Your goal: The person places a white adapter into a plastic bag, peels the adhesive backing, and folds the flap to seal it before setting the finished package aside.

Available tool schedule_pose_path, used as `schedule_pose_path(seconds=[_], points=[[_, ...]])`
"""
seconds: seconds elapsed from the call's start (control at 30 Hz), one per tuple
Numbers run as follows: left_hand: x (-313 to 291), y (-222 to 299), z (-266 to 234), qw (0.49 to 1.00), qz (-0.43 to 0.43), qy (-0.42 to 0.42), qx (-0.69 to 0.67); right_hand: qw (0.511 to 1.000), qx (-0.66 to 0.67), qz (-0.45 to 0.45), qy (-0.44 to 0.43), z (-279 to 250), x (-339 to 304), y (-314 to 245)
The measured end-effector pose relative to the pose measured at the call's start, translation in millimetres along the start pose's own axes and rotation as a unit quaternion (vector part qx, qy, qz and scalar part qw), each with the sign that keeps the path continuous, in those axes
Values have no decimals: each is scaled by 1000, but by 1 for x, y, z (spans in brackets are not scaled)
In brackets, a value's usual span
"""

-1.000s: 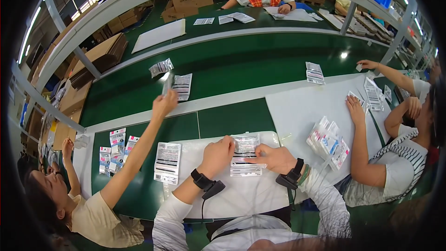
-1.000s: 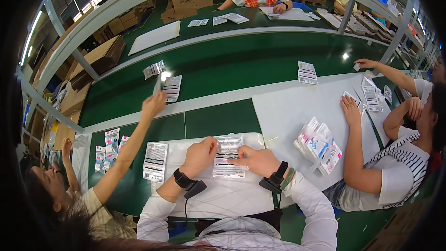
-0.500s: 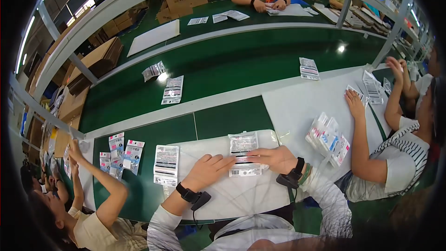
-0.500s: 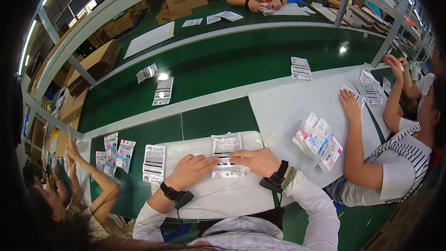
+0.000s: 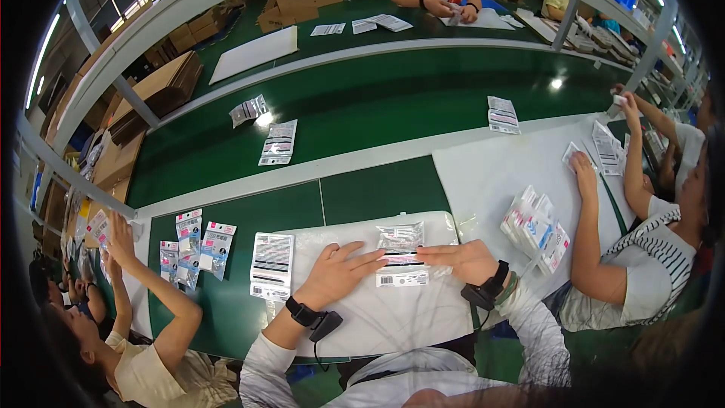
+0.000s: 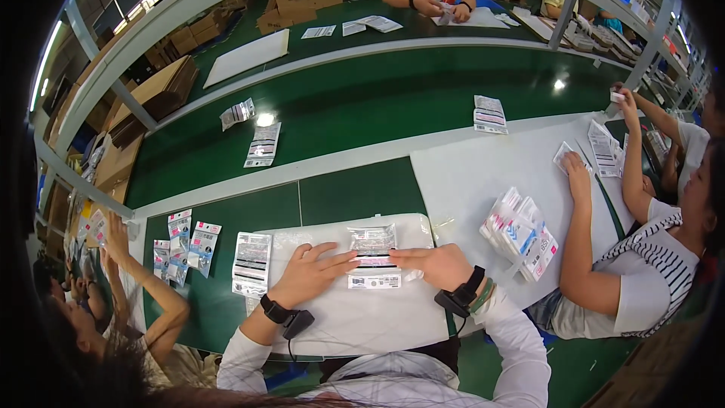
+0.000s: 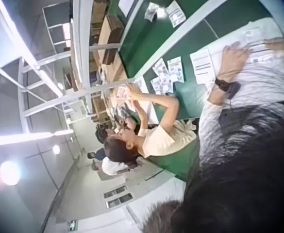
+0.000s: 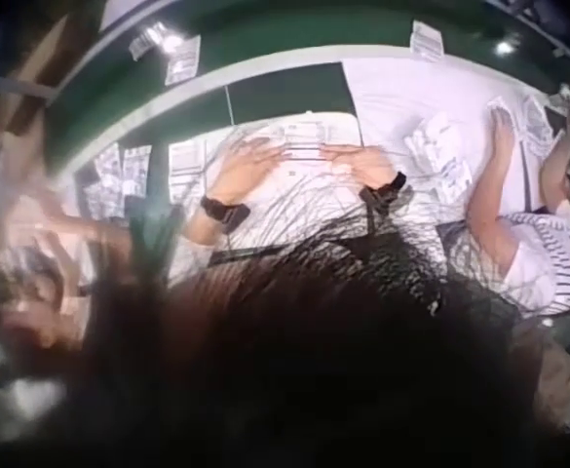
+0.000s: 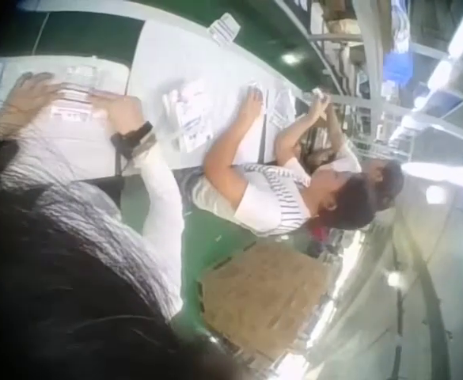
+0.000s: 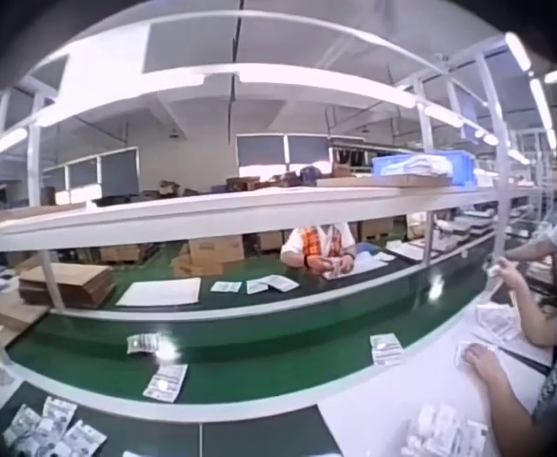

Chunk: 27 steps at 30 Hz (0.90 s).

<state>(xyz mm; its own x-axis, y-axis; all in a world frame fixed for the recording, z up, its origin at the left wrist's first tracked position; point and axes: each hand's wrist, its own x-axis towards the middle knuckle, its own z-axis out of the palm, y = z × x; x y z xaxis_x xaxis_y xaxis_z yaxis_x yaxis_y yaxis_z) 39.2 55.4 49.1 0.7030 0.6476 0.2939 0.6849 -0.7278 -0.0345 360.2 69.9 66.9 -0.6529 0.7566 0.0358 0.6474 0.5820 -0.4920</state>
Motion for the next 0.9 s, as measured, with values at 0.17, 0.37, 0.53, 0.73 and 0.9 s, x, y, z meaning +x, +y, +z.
schedule_pose_path(seconds=[0.17, 0.37, 0.53, 0.73, 0.9], points=[[-2, -2, -7, 998, 35, -7, 50, 995, 20, -22, 93, 4, -2, 7], [3, -4, -7, 998, 42, -12, 36, 990, 55, 14, 127, 4, 8, -1], [-1, -2, -9, 999, 30, -4, 26, 997, 35, -15, 70, 22, 34, -56], [1, 3, 17, 997, 40, 38, -59, 986, -116, -44, 107, 81, 21, -41], [-15, 1, 24, 997, 9, 49, -58, 990, -51, -33, 128, 77, 28, -67]])
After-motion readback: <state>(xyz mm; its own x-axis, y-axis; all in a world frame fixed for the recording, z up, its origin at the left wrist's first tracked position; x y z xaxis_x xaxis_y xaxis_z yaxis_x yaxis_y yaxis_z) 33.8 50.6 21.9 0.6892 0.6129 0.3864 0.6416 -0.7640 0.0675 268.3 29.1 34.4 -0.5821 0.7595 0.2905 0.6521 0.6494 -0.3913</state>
